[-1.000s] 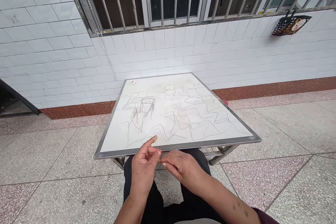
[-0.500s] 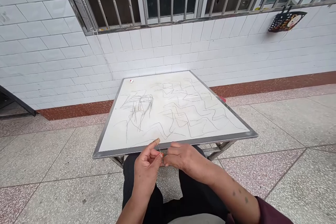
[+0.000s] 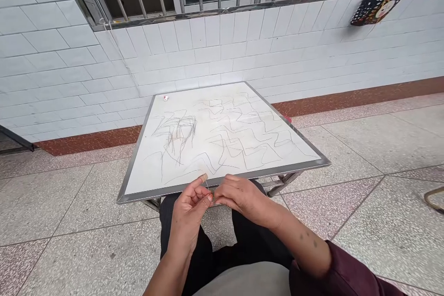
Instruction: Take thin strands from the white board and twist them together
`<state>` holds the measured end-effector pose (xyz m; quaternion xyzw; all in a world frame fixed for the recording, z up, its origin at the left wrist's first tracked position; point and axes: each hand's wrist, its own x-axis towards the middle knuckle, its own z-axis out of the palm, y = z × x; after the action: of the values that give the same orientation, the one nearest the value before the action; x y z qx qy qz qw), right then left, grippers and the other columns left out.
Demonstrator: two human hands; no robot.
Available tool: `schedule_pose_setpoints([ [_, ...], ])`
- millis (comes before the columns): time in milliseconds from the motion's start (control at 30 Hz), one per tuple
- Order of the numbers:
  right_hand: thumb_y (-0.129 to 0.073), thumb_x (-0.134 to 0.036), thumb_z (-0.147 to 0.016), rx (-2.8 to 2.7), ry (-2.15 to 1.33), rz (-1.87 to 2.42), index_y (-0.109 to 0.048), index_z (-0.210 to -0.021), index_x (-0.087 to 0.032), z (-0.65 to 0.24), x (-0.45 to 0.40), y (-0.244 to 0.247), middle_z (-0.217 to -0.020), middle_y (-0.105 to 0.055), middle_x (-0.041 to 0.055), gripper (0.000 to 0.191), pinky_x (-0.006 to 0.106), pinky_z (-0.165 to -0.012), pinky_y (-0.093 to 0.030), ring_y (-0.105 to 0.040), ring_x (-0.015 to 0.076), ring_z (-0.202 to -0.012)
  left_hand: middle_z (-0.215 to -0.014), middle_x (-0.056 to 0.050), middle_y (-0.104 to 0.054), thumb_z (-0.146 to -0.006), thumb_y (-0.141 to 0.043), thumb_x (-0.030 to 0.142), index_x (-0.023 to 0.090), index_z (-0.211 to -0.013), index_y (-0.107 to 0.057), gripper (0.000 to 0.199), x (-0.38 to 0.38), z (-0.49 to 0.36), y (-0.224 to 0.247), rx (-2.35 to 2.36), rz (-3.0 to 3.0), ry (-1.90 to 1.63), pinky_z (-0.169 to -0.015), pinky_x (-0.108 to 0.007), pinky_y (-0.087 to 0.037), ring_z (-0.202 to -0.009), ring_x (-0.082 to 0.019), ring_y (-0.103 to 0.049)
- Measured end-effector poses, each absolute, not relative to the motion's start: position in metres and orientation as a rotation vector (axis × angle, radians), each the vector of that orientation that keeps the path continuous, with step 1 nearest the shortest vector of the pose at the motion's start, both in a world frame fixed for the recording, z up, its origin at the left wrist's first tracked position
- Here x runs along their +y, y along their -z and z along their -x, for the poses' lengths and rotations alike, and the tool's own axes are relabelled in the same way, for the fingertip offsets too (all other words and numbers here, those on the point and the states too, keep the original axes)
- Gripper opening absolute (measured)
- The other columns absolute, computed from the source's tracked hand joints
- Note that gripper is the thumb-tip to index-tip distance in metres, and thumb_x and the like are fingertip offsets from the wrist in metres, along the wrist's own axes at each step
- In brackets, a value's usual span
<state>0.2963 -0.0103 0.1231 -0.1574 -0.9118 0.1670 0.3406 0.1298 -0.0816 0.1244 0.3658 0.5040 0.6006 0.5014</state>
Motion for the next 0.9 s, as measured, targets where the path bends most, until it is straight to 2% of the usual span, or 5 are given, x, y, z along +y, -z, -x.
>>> schedule_pose_setpoints([
  [367,-0.043,-0.039,-0.102,-2.351,-0.516,0.392,-0.064,-0.090,-0.018,-0.299,-0.004,-0.125,-0.076,-0.063,0.0034,0.032,0.027,-0.067,-0.043,-0.052,0.0149,-0.072,-0.072,0.003,-0.064,-0.079,-0.073,0.030,0.024,-0.125,-0.064,0.047,-0.080,-0.129,-0.112,1.308,-1.057,-1.376,-0.070,-0.026,-0.050,-0.067,-0.012,-0.058],
  [600,-0.053,-0.038,-0.098,-2.361,-0.622,0.424,-0.062,-0.088,-0.019,-0.299,0.006,-0.116,-0.076,-0.062,0.0024,0.023,0.028,-0.067,-0.043,-0.053,0.0155,-0.073,-0.073,0.003,-0.063,-0.079,-0.072,0.031,0.025,-0.124,-0.065,0.046,-0.078,-0.136,-0.109,1.367,-1.074,-1.415,-0.068,-0.024,-0.049,-0.067,-0.011,-0.058],
  [667,-0.065,-0.041,-0.090,-2.202,-0.767,0.535,-0.061,-0.095,-0.021,-0.298,0.009,-0.108,-0.081,-0.064,0.0022,0.021,0.029,-0.072,-0.046,-0.056,0.0163,-0.078,-0.073,0.004,-0.063,-0.080,-0.072,0.034,0.026,-0.126,-0.063,0.048,-0.077,-0.136,-0.109,1.361,-1.040,-1.459,-0.070,-0.024,-0.049,-0.068,-0.011,-0.058],
  [800,-0.084,-0.041,-0.071,-1.725,-1.274,0.715,-0.056,-0.108,-0.024,-0.293,0.009,-0.091,-0.091,-0.064,0.0012,0.049,0.031,-0.076,-0.050,-0.059,0.0153,-0.079,-0.075,0.003,-0.061,-0.079,-0.074,0.036,0.026,-0.126,-0.063,0.050,-0.077,-0.130,-0.112,1.416,-0.991,-1.497,-0.072,-0.025,-0.050,-0.068,-0.011,-0.058],
  [900,-0.081,-0.038,-0.074,-1.486,-1.583,0.664,-0.061,-0.098,-0.023,-0.288,0.005,-0.085,-0.085,-0.065,-0.0001,0.035,0.028,-0.070,-0.049,-0.059,0.0128,-0.073,-0.077,0.003,-0.062,-0.079,-0.074,0.036,0.026,-0.127,-0.062,0.051,-0.077,-0.128,-0.113,1.432,-0.996,-1.494,-0.073,-0.025,-0.050,-0.070,-0.011,-0.058],
])
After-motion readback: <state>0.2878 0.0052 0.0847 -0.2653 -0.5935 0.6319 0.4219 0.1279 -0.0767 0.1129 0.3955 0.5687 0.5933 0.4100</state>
